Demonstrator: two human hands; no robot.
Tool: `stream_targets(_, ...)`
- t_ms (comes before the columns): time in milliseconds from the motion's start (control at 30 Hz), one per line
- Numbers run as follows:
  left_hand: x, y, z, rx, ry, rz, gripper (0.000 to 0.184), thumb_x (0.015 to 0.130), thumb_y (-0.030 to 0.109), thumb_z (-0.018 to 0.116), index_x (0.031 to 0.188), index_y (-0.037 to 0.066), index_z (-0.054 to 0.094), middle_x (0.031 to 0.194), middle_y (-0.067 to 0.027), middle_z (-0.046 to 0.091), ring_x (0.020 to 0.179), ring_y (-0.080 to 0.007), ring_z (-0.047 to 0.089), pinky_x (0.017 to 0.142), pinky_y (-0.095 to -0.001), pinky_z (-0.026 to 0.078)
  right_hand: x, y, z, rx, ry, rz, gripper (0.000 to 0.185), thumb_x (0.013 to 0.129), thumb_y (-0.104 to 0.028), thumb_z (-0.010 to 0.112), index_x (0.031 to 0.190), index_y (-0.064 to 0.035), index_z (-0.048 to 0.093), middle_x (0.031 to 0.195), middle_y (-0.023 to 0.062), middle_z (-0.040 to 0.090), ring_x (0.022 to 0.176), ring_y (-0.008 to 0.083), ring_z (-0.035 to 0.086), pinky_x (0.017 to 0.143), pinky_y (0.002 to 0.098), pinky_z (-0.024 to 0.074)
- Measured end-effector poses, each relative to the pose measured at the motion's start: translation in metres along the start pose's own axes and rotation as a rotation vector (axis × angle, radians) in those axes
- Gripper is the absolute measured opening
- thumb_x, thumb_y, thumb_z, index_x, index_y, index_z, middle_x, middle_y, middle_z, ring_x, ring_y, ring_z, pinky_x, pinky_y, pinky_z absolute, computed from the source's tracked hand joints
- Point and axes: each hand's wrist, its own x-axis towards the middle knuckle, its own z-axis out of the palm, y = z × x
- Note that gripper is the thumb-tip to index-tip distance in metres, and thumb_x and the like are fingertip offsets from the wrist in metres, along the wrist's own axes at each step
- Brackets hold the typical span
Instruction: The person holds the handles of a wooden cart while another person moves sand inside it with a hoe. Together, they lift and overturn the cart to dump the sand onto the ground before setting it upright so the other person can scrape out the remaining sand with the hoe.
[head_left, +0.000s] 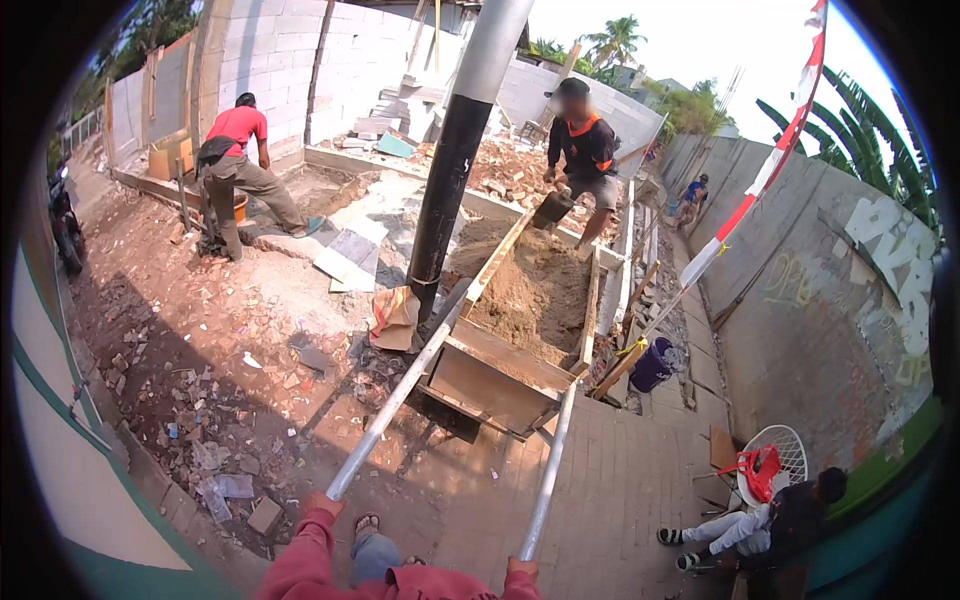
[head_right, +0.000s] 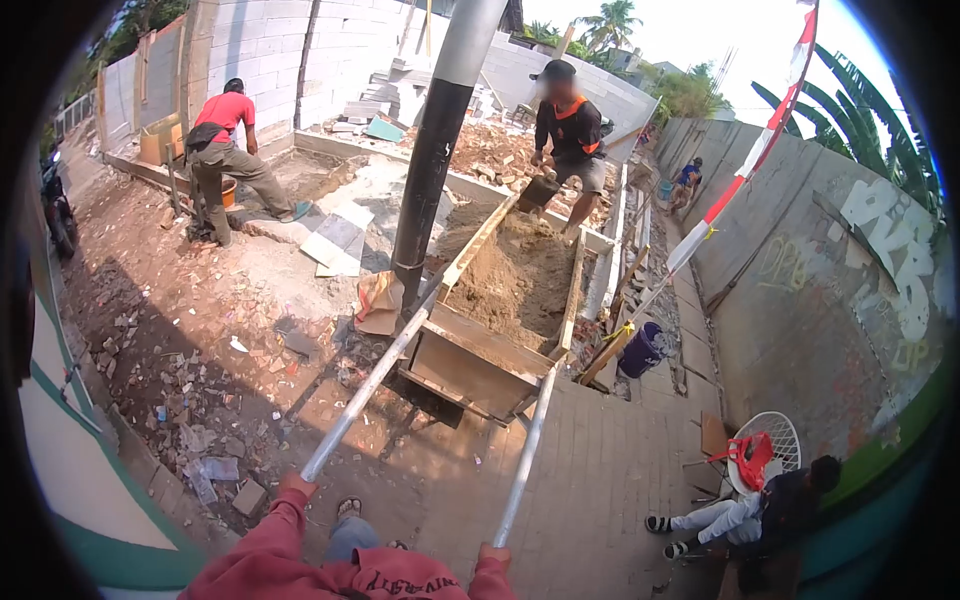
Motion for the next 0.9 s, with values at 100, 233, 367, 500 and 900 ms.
stream_targets(100, -0.001, 0.0, 0.002, -0.031, 0.014, -0.037, 0.05, 0.065, 0.041, 0.083, 0.099, 0.005, 0.076, 0.099, -0.0215, 0.072, 0.096, -0.0375, 0.07, 0.085, -0.044, 0.056, 0.004, 0.003, 0.002, -0.012, 0.024, -0.057, 0.041, 0.069, -0.024, 0.07, 0.096, 0.0062, 0.07, 0.094, 0.0275, 0.071, 0.095, 0.0399, 0.07, 0.083, 0.0477, 0.0534)
stream_targets(233, -0.002, 0.003, -0.006, -0.037, -0.018, -0.052, 0.051, 0.065, 0.041, 0.082, 0.1, 0.004, 0.076, 0.101, -0.0219, 0.072, 0.098, -0.037, 0.07, 0.084, -0.0444, 0.056, 0.0, -0.002, 0.003, 0.0, 0.026, -0.03, 0.041, 0.069, -0.024, 0.07, 0.098, 0.0045, 0.07, 0.096, 0.0287, 0.07, 0.095, 0.0421, 0.069, 0.083, 0.0485, 0.0532)
stream_targets(367, -0.005, 0.007, -0.006, -0.043, 0.01, -0.023, 0.053, 0.062, 0.039, 0.084, 0.098, 0.001, 0.074, 0.099, -0.0235, 0.072, 0.095, -0.0372, 0.071, 0.082, -0.0459, 0.056, 0.002, 0.005, 0.002, -0.043, 0.041, -0.01, 0.04, 0.07, -0.026, 0.069, 0.098, 0.0026, 0.071, 0.097, 0.0288, 0.069, 0.096, 0.0431, 0.068, 0.084, 0.05, 0.0536)
stream_targets(500, 0.003, 0.003, -0.001, 0.039, 0.018, -0.019, 0.052, 0.064, 0.039, 0.081, 0.101, 0.003, 0.075, 0.101, -0.0229, 0.072, 0.096, -0.0368, 0.07, 0.084, -0.0456, 0.056, -0.003, -0.001, -0.004, -0.042, 0.014, 0.037, 0.041, 0.07, -0.028, 0.07, 0.1, 0.0008, 0.072, 0.101, 0.0268, 0.07, 0.099, 0.043, 0.067, 0.086, 0.0501, 0.0531)
stream_targets(900, 0.019, -0.009, 0.016, 0.041, 0.088, 0.08, 0.056, 0.058, 0.041, 0.083, 0.091, -0.005, 0.074, 0.09, -0.0261, 0.072, 0.088, -0.0394, 0.071, 0.08, -0.047, 0.056, 0.004, 0.0, -0.001, -0.06, 0.011, 0.105, 0.044, 0.07, -0.029, 0.073, 0.105, -0.0024, 0.072, 0.107, 0.0244, 0.07, 0.104, 0.0406, 0.066, 0.091, 0.0467, 0.0526)
